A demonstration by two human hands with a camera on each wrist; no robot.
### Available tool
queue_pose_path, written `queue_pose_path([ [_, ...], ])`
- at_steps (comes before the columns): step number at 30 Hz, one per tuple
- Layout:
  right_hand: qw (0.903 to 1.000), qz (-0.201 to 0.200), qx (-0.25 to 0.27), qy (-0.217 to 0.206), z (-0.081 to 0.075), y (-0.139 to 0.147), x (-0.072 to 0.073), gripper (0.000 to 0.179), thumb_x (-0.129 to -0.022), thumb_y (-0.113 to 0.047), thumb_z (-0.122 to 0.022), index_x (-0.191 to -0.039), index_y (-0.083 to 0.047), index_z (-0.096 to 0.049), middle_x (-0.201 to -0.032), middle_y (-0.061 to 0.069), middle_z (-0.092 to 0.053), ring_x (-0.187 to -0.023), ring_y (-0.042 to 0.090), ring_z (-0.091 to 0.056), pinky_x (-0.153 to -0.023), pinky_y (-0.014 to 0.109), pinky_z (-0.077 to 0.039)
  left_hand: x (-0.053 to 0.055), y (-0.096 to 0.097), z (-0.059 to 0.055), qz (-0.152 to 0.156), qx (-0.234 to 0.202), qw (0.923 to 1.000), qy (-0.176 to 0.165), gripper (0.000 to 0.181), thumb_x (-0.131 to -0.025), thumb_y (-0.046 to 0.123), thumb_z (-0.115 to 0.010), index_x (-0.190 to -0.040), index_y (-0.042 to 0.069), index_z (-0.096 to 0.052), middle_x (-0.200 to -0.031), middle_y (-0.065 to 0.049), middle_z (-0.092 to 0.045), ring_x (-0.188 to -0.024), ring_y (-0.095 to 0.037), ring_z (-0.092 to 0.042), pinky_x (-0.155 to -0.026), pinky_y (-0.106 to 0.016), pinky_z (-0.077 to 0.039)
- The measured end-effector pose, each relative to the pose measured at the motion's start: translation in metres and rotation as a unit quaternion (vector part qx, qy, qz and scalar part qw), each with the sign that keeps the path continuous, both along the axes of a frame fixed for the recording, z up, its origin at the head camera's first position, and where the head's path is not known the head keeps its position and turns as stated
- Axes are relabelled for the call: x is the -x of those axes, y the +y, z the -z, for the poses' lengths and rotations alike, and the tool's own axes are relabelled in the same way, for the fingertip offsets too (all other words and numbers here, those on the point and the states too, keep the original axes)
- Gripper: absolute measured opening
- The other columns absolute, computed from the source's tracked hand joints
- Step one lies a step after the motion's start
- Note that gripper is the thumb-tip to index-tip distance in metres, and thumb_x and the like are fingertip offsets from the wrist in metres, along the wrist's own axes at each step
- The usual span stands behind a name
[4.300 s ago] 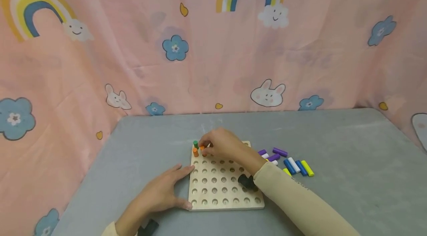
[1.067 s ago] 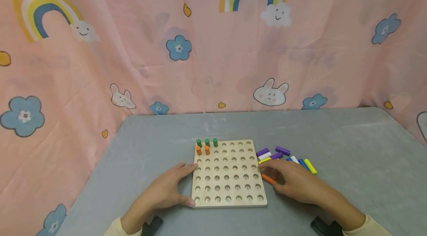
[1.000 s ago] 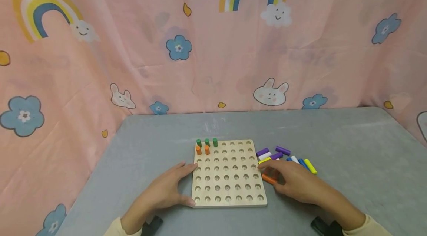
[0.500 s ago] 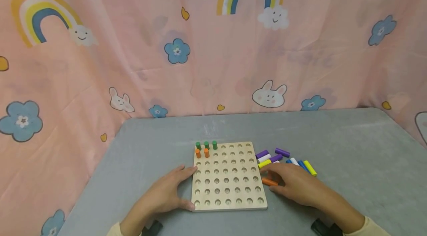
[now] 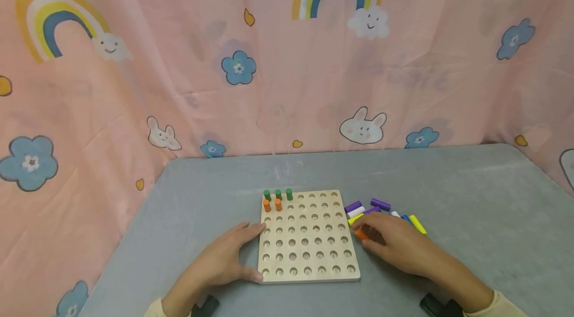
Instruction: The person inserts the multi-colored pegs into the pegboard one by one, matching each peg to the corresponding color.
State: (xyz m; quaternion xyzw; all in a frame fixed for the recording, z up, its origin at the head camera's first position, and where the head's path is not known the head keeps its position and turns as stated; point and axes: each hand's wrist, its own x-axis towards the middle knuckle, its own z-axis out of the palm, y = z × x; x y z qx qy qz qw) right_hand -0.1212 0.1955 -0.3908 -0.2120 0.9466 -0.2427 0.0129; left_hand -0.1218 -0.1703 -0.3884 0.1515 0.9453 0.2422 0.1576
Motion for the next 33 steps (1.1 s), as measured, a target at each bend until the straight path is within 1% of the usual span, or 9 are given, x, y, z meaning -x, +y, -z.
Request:
queue_pose_path([
  [3,0.9999,0.006,0.009,-0.008,-0.0023,0.0020,-0.0001,0.021,-0.088,-0.022,-0.075,-0.107,-0.027,-0.067,-0.095,-0.019,-0.064,-0.085,-0.003,-0.059,-0.073,0.024,-0.052,-0.0010,0.0005,0.0011,-0.003,-0.002,1.0000,-0.003,0.106,-0.056,0.048,-0.091,-0.150,0.026,-0.046,-0.157,-0.012,-0.042,-0.146,-0.041,-0.035,-0.112,-0.066,-0.032],
  [7,0.9995,0.019,0.014,-0.020,-0.0053,0.0040,-0.0004,0.018,-0.088,-0.026,-0.076,-0.103,-0.029,-0.067,-0.090,-0.021,-0.064,-0.082,-0.005,-0.058,-0.070,0.024,-0.051,-0.0011,0.0010,0.0026,-0.003,0.000,1.0000,-0.004,0.106,-0.056,0.048,-0.091,-0.150,0.026,-0.045,-0.157,-0.011,-0.043,-0.147,-0.041,-0.034,-0.112,-0.067,-0.032],
  [12,0.9994,0.018,0.007,-0.029,-0.0062,0.0058,-0.0003,0.016,-0.088,-0.029,-0.075,-0.101,-0.030,-0.067,-0.088,-0.021,-0.064,-0.080,-0.006,-0.058,-0.069,0.024,-0.050,0.0000,0.0022,0.0035,-0.001,0.002,1.0000,-0.008,0.106,-0.056,0.048,-0.090,-0.150,0.027,-0.046,-0.157,-0.009,-0.043,-0.147,-0.039,-0.034,-0.113,-0.066,-0.032],
  [17,0.9994,0.016,0.000,-0.032,-0.0045,0.0082,0.0005,0.016,-0.088,-0.030,-0.075,-0.102,-0.030,-0.067,-0.089,-0.021,-0.065,-0.079,-0.007,-0.059,-0.070,0.024,-0.051,0.0015,0.0030,0.0037,0.004,0.002,1.0000,-0.006,0.106,-0.056,0.050,-0.090,-0.149,0.027,-0.046,-0.156,-0.008,-0.044,-0.147,-0.039,-0.034,-0.113,-0.066,-0.032],
  [21,0.9992,0.011,-0.005,-0.037,-0.0035,0.0100,0.0011,0.016,-0.088,-0.032,-0.074,-0.103,-0.030,-0.067,-0.091,-0.020,-0.066,-0.080,-0.007,-0.059,-0.069,0.024,-0.051,0.0021,0.0037,0.0043,0.002,-0.005,1.0000,-0.008,0.105,-0.055,0.049,-0.091,-0.148,0.026,-0.048,-0.155,-0.008,-0.045,-0.147,-0.039,-0.035,-0.113,-0.066,-0.032],
  [27,0.9996,-0.001,0.001,-0.027,-0.0035,0.0101,0.0020,0.016,-0.089,-0.032,-0.074,-0.103,-0.031,-0.067,-0.091,-0.021,-0.065,-0.079,-0.007,-0.058,-0.067,0.023,-0.050,0.0020,0.0034,0.0011,-0.016,-0.018,0.9996,-0.016,0.101,-0.054,0.045,-0.093,-0.144,0.025,-0.053,-0.155,-0.013,-0.045,-0.145,-0.042,-0.037,-0.112,-0.066,-0.033],
  [33,0.9997,0.004,0.016,-0.016,-0.0080,0.0054,0.0043,0.014,-0.088,-0.032,-0.075,-0.101,-0.030,-0.067,-0.087,-0.022,-0.064,-0.079,-0.006,-0.058,-0.064,0.021,-0.047,0.0029,0.0002,-0.0039,-0.014,-0.015,0.9997,-0.012,0.098,-0.054,0.041,-0.094,-0.142,0.022,-0.055,-0.153,-0.014,-0.047,-0.144,-0.043,-0.039,-0.111,-0.067,-0.034],
])
